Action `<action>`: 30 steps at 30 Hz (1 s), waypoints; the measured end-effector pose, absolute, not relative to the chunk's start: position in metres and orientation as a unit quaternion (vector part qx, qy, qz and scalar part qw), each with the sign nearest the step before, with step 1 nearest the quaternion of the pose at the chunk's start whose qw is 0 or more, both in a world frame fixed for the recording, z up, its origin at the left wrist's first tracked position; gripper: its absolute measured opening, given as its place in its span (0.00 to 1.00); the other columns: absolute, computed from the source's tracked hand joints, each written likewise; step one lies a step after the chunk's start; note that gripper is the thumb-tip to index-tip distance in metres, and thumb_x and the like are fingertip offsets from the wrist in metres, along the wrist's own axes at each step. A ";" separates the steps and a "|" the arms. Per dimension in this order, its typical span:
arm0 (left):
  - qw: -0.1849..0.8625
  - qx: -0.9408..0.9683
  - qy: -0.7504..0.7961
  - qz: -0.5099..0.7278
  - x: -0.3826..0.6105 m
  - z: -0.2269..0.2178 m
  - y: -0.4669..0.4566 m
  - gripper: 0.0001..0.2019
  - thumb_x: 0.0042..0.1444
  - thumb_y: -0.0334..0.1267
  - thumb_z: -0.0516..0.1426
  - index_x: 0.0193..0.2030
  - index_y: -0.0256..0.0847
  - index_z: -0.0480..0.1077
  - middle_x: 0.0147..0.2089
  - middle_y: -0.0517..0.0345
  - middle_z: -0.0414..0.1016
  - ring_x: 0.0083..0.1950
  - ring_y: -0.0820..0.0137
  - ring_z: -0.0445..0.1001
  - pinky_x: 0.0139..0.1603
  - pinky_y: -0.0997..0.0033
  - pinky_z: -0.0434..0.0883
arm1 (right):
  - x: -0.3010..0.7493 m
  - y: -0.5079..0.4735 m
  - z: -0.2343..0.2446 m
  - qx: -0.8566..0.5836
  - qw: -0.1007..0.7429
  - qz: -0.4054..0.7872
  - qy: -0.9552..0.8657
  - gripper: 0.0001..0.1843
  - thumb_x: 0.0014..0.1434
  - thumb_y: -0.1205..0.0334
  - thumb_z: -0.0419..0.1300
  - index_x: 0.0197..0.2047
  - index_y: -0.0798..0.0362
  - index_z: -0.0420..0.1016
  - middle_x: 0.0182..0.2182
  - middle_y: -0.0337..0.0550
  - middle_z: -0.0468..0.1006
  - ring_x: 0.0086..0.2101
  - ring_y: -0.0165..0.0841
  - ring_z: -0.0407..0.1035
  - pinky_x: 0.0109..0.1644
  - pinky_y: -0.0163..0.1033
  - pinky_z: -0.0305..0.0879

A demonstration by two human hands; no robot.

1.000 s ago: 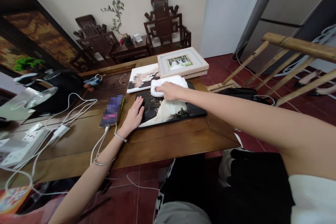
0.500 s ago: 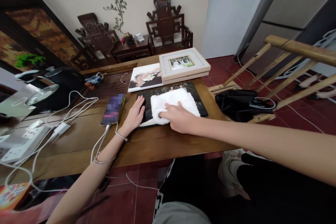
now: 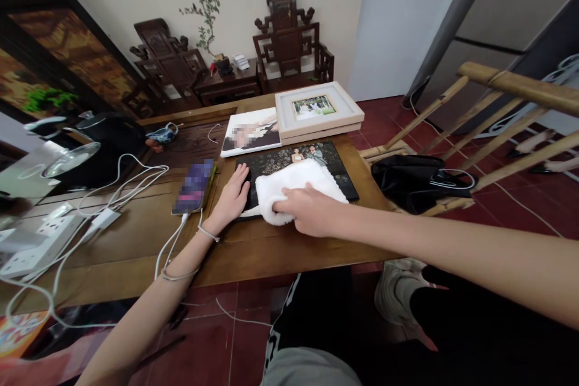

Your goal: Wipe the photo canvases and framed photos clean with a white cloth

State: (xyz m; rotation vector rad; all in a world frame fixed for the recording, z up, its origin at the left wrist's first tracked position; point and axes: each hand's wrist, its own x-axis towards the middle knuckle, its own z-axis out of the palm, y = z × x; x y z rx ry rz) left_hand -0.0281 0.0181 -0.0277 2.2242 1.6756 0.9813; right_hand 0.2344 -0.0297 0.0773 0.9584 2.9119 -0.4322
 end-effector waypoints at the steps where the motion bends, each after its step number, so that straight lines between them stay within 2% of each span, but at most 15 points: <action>1: 0.094 0.751 0.565 0.329 -0.028 -0.027 0.018 0.23 0.67 0.35 0.47 0.67 0.36 0.63 0.73 0.44 0.59 0.76 0.58 0.53 0.75 0.48 0.52 | 0.231 -0.021 0.080 0.315 0.027 -0.135 0.939 0.28 0.48 0.83 0.50 0.48 0.53 0.75 0.53 0.60 0.76 0.57 0.48 0.68 0.55 0.52 0.63; 4: 0.093 0.753 0.565 0.324 -0.029 -0.026 0.018 0.23 0.67 0.35 0.47 0.67 0.35 0.63 0.73 0.43 0.59 0.75 0.58 0.54 0.75 0.48 0.52 | 0.218 0.009 0.084 0.319 0.027 -0.110 0.941 0.25 0.50 0.81 0.50 0.48 0.54 0.74 0.46 0.56 0.78 0.46 0.43 0.73 0.44 0.41 0.62; 6: 0.092 0.755 0.564 0.322 -0.029 -0.026 0.017 0.23 0.67 0.35 0.47 0.67 0.34 0.63 0.73 0.41 0.60 0.75 0.57 0.54 0.75 0.48 0.52 | 0.208 0.030 0.086 0.316 0.023 -0.089 0.944 0.24 0.51 0.80 0.51 0.48 0.54 0.74 0.43 0.55 0.79 0.41 0.41 0.73 0.39 0.39 0.59; 11: 0.094 0.750 0.566 0.329 -0.029 -0.027 0.017 0.23 0.67 0.36 0.47 0.67 0.36 0.63 0.73 0.44 0.59 0.75 0.58 0.54 0.75 0.49 0.53 | 0.185 0.074 0.084 0.320 0.014 -0.052 0.946 0.24 0.53 0.77 0.53 0.52 0.56 0.74 0.43 0.56 0.78 0.40 0.40 0.72 0.34 0.38 0.54; 17: 0.099 0.750 0.563 0.334 -0.028 -0.027 0.017 0.24 0.67 0.35 0.47 0.68 0.39 0.62 0.73 0.48 0.60 0.76 0.59 0.53 0.75 0.49 0.52 | 0.173 0.079 0.075 0.341 -0.014 -0.059 0.938 0.25 0.55 0.77 0.53 0.54 0.55 0.73 0.47 0.57 0.77 0.46 0.43 0.71 0.42 0.40 0.58; 22: 0.106 0.751 0.561 0.331 -0.028 -0.026 0.017 0.24 0.66 0.35 0.47 0.68 0.37 0.63 0.73 0.46 0.59 0.76 0.57 0.53 0.75 0.47 0.52 | 0.182 0.043 0.068 0.354 -0.016 -0.067 0.933 0.29 0.55 0.79 0.50 0.58 0.54 0.70 0.52 0.62 0.73 0.52 0.49 0.69 0.53 0.53 0.60; 26: 0.102 0.750 0.564 0.331 -0.028 -0.026 0.017 0.24 0.66 0.35 0.47 0.67 0.36 0.63 0.73 0.44 0.59 0.76 0.57 0.53 0.75 0.48 0.52 | 0.195 0.008 0.067 0.337 -0.006 -0.096 0.937 0.29 0.53 0.81 0.49 0.55 0.54 0.72 0.54 0.64 0.72 0.57 0.51 0.66 0.56 0.62 0.60; 30: 0.103 0.748 0.565 0.332 -0.027 -0.027 0.017 0.24 0.66 0.35 0.46 0.67 0.34 0.63 0.73 0.42 0.59 0.76 0.57 0.53 0.75 0.48 0.53 | 0.211 -0.029 0.068 0.310 0.004 -0.116 0.944 0.29 0.50 0.83 0.48 0.51 0.55 0.73 0.56 0.65 0.71 0.64 0.51 0.59 0.60 0.66 0.57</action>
